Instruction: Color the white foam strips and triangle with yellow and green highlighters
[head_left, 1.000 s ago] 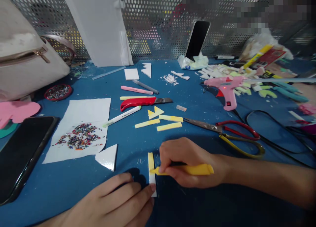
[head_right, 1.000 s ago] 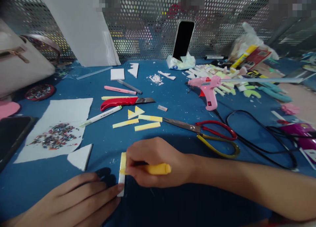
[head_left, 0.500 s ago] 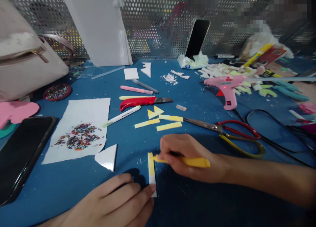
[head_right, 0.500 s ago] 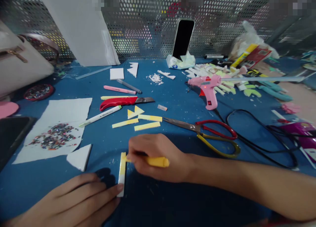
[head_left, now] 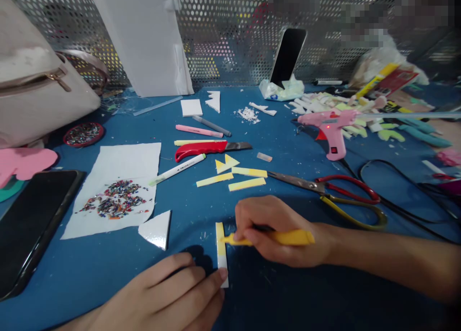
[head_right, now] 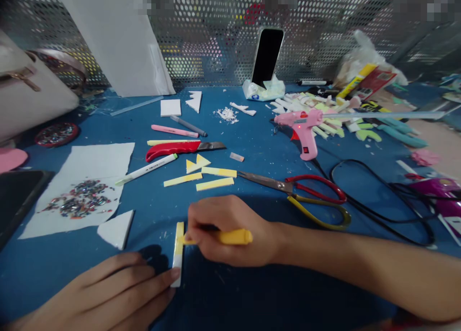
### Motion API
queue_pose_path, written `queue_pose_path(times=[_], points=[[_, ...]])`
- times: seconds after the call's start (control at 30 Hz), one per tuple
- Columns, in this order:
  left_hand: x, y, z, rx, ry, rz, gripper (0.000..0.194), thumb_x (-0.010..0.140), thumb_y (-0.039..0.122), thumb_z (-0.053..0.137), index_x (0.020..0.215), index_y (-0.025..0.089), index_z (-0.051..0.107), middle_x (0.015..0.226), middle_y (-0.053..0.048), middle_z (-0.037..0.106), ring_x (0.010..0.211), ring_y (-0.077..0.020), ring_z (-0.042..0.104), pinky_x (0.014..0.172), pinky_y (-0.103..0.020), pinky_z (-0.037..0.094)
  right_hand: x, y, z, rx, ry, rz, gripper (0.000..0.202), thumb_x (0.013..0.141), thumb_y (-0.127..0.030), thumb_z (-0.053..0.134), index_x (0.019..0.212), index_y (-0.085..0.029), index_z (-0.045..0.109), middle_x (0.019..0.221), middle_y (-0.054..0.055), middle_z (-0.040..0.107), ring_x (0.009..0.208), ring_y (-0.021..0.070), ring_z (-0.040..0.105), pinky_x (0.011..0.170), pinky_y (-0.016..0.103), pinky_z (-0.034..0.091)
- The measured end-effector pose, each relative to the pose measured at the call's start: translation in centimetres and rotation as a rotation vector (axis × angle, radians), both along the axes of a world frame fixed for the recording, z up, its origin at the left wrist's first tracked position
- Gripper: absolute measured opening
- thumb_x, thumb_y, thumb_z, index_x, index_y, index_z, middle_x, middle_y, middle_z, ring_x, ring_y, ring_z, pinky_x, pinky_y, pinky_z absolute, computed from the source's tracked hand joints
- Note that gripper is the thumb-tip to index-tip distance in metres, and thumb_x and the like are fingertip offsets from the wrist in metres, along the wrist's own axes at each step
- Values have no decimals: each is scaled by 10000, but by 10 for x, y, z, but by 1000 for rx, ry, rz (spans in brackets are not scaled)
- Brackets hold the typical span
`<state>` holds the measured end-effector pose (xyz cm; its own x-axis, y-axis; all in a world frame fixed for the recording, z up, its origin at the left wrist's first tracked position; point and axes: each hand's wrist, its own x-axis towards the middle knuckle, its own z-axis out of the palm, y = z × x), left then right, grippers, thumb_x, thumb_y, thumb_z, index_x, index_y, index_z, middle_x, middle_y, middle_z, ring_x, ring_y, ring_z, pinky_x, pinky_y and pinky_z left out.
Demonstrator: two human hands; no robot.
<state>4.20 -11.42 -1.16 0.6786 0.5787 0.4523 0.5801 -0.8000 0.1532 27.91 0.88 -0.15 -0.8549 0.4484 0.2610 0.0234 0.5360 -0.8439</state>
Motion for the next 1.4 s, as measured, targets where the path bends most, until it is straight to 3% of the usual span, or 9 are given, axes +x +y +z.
queue_pose_path(times=[0.1, 0.23, 0.4, 0.57, 0.73, 0.87, 1.03, 1.17, 1.4], points=[[1, 1, 1, 3, 7, 4, 370, 1084, 144, 356, 1066, 197, 722, 1192, 39, 719, 1030, -98, 642, 1211, -310, 247, 0, 0, 1, 44, -25, 64, 155, 945, -196, 485, 799, -167, 531, 716, -1, 565, 644, 108, 492, 618, 240, 383], [-2, 1, 1, 9, 25, -38, 390, 1095, 175, 332, 1091, 196, 721, 1214, 42, 714, 1042, -100, 634, 1214, -307, 237, 0, 1, 1, -30, -41, -163, 202, 972, -178, 460, 771, -169, 482, 695, -19, 502, 608, 88, 466, 585, 213, 376], [-2, -1, -2, 3, 31, -11, 381, 1094, 174, 352, 1079, 213, 731, 1218, 53, 710, 1051, -91, 636, 1208, -303, 252, 1, 0, 0, 12, -25, 97, 153, 945, -193, 481, 809, -162, 546, 727, 9, 589, 649, 108, 518, 617, 231, 397], [-1, -1, -5, -7, 21, -18, 370, 1094, 180, 352, 1087, 203, 721, 1225, 48, 706, 1055, -91, 636, 1210, -302, 254, 2, 1, -1, -69, -37, -151, 217, 1002, -205, 428, 803, -166, 503, 722, 1, 542, 619, 98, 491, 578, 213, 392], [-1, 2, 0, -3, 19, -12, 361, 1085, 154, 367, 1068, 193, 725, 1209, 40, 715, 1041, -102, 637, 1209, -308, 249, 1, 1, -1, 0, -27, 74, 156, 943, -190, 481, 802, -158, 541, 719, 6, 570, 639, 104, 506, 610, 229, 388], [0, 3, 4, 1, 14, -13, 383, 1089, 155, 348, 1054, 205, 726, 1203, 49, 717, 1027, -92, 641, 1198, -296, 269, 0, 2, 1, -26, -40, -135, 194, 976, -184, 446, 789, -166, 494, 716, -8, 516, 627, 95, 475, 601, 219, 386], [0, 1, 2, -16, 18, -5, 359, 1083, 147, 370, 1057, 197, 724, 1190, 48, 722, 1022, -91, 638, 1209, -287, 243, 1, 2, 1, 11, -25, 61, 165, 947, -190, 468, 800, -157, 534, 714, 6, 570, 625, 102, 499, 592, 229, 378], [1, 1, -1, -8, 17, -29, 340, 1080, 154, 381, 1082, 188, 718, 1218, 42, 714, 1040, -106, 632, 1219, -300, 225, 2, 2, 1, -23, -37, -117, 197, 980, -177, 432, 803, -158, 517, 714, -2, 532, 624, 94, 488, 593, 217, 387], [0, 1, 1, -36, 9, -6, 341, 1081, 155, 375, 1072, 184, 714, 1194, 43, 725, 1039, -109, 629, 1221, -295, 214, 1, 1, 0, 27, -40, -21, 182, 957, -185, 468, 790, -154, 532, 702, -4, 549, 615, 94, 486, 594, 223, 380]])
